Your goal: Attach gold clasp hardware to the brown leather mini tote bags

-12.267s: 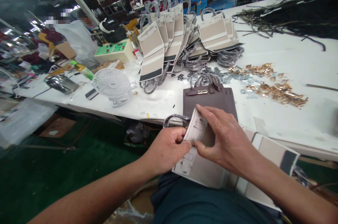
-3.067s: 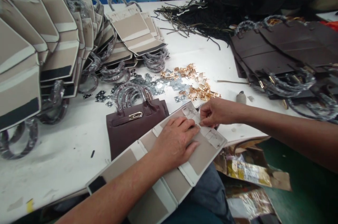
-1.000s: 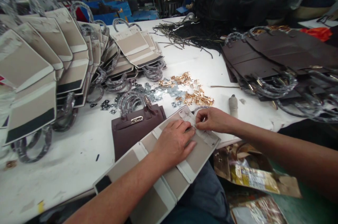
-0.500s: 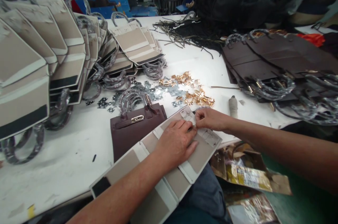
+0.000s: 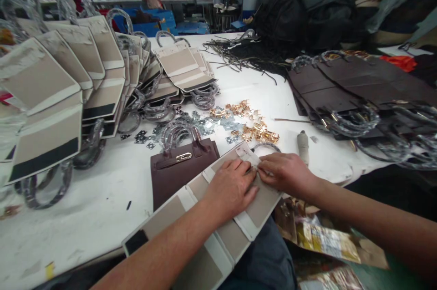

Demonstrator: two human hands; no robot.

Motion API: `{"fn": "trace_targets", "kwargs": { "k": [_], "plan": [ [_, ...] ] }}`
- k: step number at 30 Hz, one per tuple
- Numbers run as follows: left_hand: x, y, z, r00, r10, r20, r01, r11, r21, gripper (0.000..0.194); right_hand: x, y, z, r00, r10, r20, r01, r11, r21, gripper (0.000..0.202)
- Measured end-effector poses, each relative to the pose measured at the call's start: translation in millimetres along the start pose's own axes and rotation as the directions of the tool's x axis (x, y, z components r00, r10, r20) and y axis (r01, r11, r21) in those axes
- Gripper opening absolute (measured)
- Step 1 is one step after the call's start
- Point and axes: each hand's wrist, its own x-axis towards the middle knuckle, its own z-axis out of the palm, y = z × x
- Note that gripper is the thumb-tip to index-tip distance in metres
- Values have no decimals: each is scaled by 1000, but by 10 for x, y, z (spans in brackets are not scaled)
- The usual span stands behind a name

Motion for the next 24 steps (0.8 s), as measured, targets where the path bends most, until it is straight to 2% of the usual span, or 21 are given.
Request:
{"fn": "trace_targets", "kwargs": {
  "k": [3,8,15,24],
  "plan": [
    [2,1,3,1000,-3,2,3,1000,6,38,-3,-14,-28,998,-54,20,56,988,-146,22],
    [11,8,-6,1000,4,6,-4,1000,0,38,-25,-53,-29,999,29,16,-26,989,-146,19],
    [21,20,-4,1000,4,-4,-4,1000,-5,37,-62,-110,55,997,29,-66,-43,973,-225,16],
    [9,36,11,1000,6,-29,-5,1000,16,34,-93,-147,131,986,136,-94,-151,972,-180,15]
  ]
}}
